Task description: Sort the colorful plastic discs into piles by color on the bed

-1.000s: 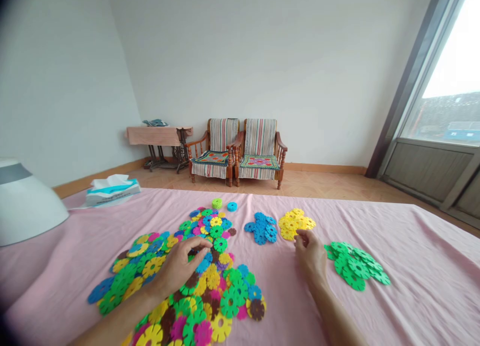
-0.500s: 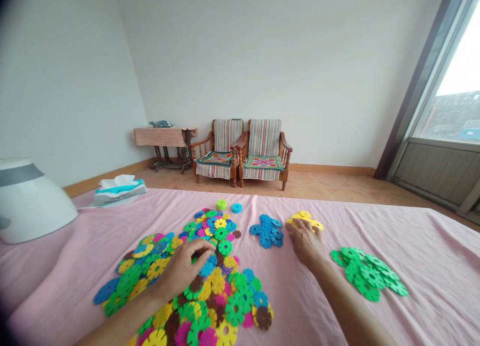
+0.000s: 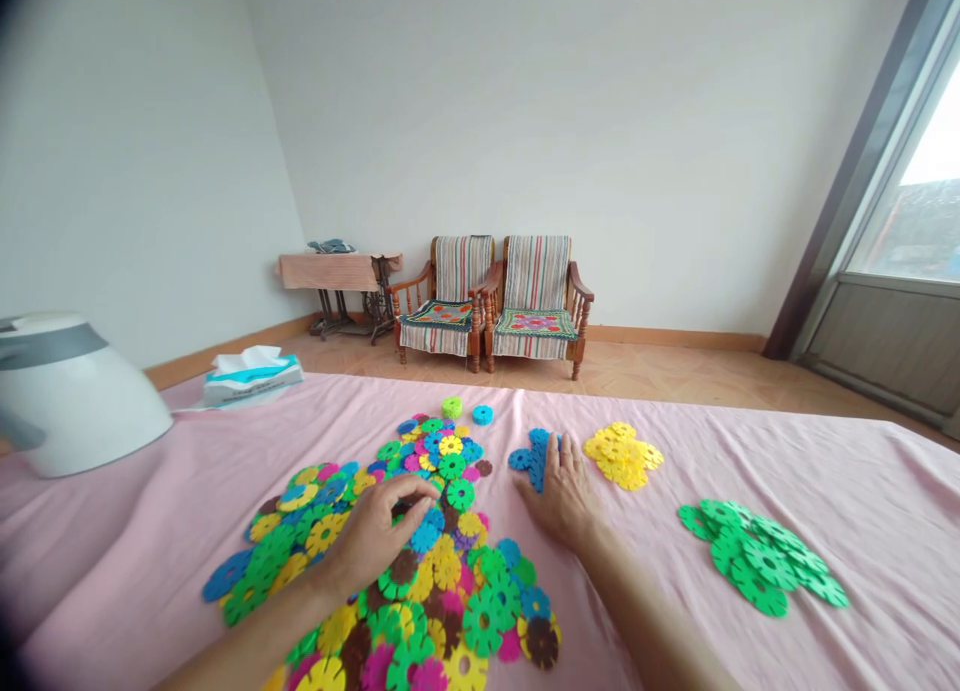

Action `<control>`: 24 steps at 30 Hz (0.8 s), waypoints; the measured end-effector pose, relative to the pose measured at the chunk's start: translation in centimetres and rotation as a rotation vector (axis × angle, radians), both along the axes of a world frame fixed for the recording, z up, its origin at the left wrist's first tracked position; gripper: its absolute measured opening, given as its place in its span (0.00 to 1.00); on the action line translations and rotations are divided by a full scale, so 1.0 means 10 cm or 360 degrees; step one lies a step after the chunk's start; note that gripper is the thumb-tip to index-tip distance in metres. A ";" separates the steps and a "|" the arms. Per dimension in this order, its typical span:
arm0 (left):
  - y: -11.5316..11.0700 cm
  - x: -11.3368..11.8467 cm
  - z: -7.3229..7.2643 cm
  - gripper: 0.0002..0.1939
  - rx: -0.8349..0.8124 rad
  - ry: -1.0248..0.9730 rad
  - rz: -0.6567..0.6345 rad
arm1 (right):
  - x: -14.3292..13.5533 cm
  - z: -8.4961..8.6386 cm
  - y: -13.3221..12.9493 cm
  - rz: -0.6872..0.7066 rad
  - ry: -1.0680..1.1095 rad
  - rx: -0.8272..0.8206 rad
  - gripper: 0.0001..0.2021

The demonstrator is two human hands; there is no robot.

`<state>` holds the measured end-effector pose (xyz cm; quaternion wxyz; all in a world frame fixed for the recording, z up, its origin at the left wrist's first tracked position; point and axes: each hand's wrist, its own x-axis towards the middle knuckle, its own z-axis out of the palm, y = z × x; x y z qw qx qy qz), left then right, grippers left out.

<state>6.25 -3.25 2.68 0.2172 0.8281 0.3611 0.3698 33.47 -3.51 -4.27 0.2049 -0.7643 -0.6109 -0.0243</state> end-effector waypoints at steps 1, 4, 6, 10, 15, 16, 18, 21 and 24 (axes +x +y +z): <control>0.01 -0.01 0.01 0.08 0.0006 -0.0003 0.0001 | -0.02 0.00 0.05 -0.0012 0.0011 -0.0006 0.42; 0.03 -0.02 0.02 0.09 0.0011 -0.0010 0.0035 | -0.06 0.00 0.20 -0.0012 0.0044 0.0003 0.39; 0.06 -0.03 0.02 0.09 0.0012 -0.0004 0.0065 | -0.08 0.02 0.27 -0.0003 0.0071 0.0021 0.38; 0.12 -0.04 0.00 0.09 0.0026 0.0033 0.0122 | -0.16 0.13 0.28 0.0091 0.0103 0.0112 0.36; 0.24 -0.13 -0.02 0.09 0.0054 0.0057 0.0271 | -0.46 0.37 0.21 0.0442 0.0091 0.0270 0.26; 0.27 -0.16 -0.03 0.09 0.0061 0.0071 0.0301 | -0.55 0.42 0.22 0.0526 0.0097 0.0272 0.23; 0.31 -0.21 -0.04 0.09 0.0075 0.0107 0.0347 | -0.72 0.50 0.26 0.0655 0.0118 0.0254 0.20; 0.33 -0.26 -0.06 0.09 0.0106 0.0170 0.0376 | -0.94 0.55 0.39 0.0743 0.0157 0.0200 0.22; 0.32 -0.26 -0.06 0.09 0.0147 0.0221 0.0380 | -1.08 0.54 0.51 0.0697 0.0205 0.0132 0.22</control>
